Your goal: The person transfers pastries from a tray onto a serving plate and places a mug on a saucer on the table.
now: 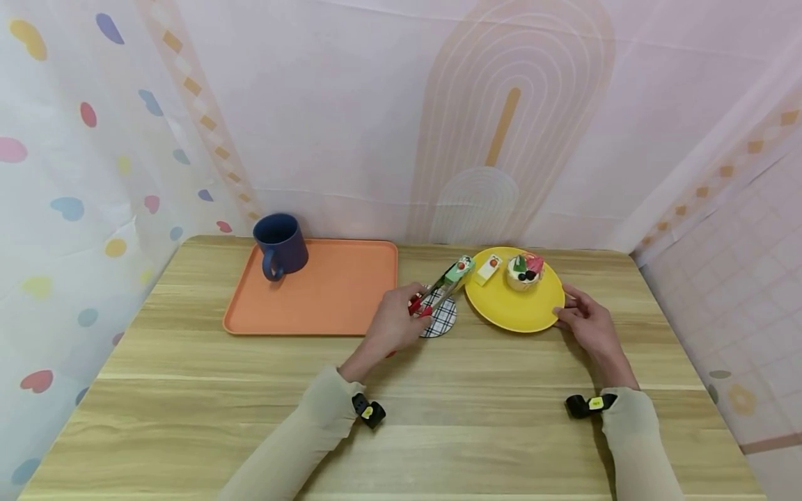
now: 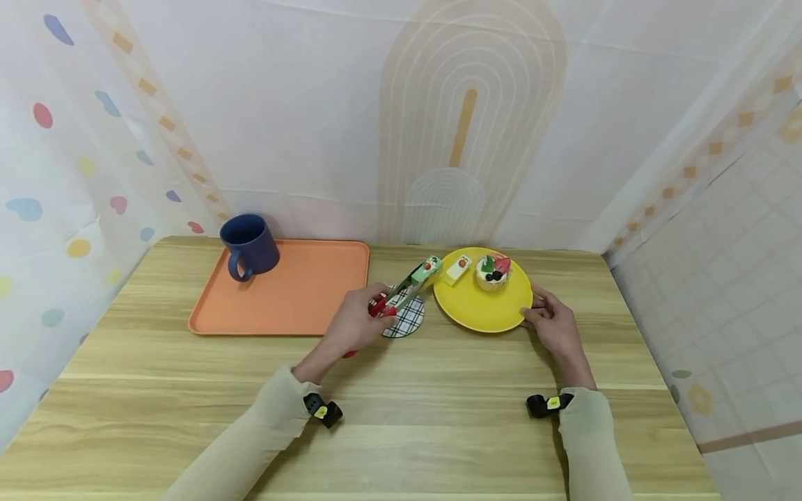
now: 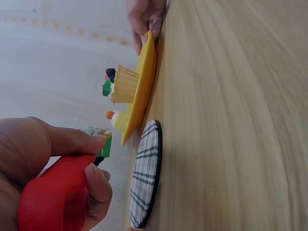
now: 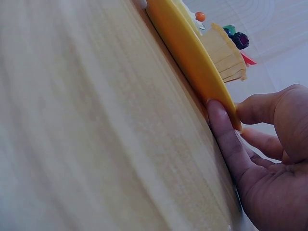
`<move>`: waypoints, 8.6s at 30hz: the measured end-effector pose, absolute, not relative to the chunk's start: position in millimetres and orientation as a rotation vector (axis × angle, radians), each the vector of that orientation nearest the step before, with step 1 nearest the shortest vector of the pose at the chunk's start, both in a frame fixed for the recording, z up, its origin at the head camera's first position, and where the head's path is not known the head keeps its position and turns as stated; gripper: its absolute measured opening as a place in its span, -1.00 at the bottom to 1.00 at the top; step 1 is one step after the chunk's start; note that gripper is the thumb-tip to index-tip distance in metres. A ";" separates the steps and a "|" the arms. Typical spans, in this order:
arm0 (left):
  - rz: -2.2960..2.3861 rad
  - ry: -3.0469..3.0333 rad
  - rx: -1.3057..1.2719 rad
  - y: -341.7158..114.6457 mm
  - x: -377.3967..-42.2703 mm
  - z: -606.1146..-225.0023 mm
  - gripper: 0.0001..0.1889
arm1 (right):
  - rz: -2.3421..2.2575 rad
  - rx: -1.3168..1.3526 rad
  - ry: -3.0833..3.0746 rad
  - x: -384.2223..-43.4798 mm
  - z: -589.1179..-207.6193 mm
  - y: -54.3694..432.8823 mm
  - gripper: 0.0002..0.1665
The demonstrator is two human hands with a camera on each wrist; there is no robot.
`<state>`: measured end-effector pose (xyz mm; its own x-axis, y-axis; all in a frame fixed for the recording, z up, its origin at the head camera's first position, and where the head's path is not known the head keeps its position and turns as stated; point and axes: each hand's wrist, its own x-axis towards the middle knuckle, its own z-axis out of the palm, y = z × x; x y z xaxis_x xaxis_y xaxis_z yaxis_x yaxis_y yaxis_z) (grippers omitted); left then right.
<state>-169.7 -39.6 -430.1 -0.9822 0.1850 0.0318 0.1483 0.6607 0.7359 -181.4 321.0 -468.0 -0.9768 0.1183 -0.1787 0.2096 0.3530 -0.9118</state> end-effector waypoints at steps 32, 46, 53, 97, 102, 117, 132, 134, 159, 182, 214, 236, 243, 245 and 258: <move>1.202 2.807 0.394 -19.3 -164.8 -427.0 -0.57 | -1.730 0.301 2.517 -181.7 -471.3 321.8 -0.25; 1.126 2.797 0.444 -9.6 -164.6 -425.9 -0.59 | -1.714 0.312 2.513 -181.4 -469.7 320.2 -0.25; 1.115 2.754 0.439 -3.7 -163.5 -426.6 -0.60 | -1.725 0.310 2.519 -183.0 -470.3 319.6 -0.25; 1.086 2.717 0.454 13.6 -168.0 -424.1 -0.51 | -1.741 0.298 2.508 -181.9 -470.0 318.9 -0.25; 1.110 2.713 0.425 8.9 -163.6 -426.4 -0.36 | -1.756 0.271 2.508 -182.0 -471.6 319.8 -0.26; 1.233 2.761 0.352 -5.8 -153.5 -434.1 -0.27 | -1.751 0.250 2.521 -182.5 -471.5 321.1 -0.26; 1.401 2.774 0.290 -25.7 -147.7 -437.3 -0.21 | -1.728 0.292 2.528 -184.8 -470.7 321.5 -0.26; 1.401 2.794 0.282 -30.0 -146.9 -437.9 -0.21 | -1.730 0.297 2.523 -184.8 -471.2 320.9 -0.26; 1.564 2.885 0.133 -88.0 -133.0 -444.0 -0.27 | -1.741 0.293 2.518 -183.9 -471.7 322.6 -0.25; 1.425 2.973 -0.085 -139.1 -119.6 -443.9 -0.23 | -1.733 0.292 2.515 -183.5 -471.5 322.5 -0.24; 1.225 3.030 -0.340 -214.0 -94.5 -446.3 -0.19 | -1.717 0.321 2.525 -182.7 -470.6 321.4 -0.26; 1.101 2.981 -0.471 -240.5 -76.7 -446.3 -0.16 | -1.712 0.330 2.532 -182.2 -469.8 320.5 -0.26; 1.002 2.925 -0.510 -243.3 -72.8 -443.3 -0.05 | -1.718 0.321 2.526 -182.8 -470.9 321.4 -0.25; 0.967 2.909 -0.514 -243.4 -72.4 -442.3 -0.02 | -1.718 0.327 2.525 -183.0 -471.1 321.5 -0.25; 0.803 2.891 -0.492 -241.0 -70.6 -438.0 -0.13 | -1.722 0.338 2.534 -181.9 -471.7 319.6 -0.26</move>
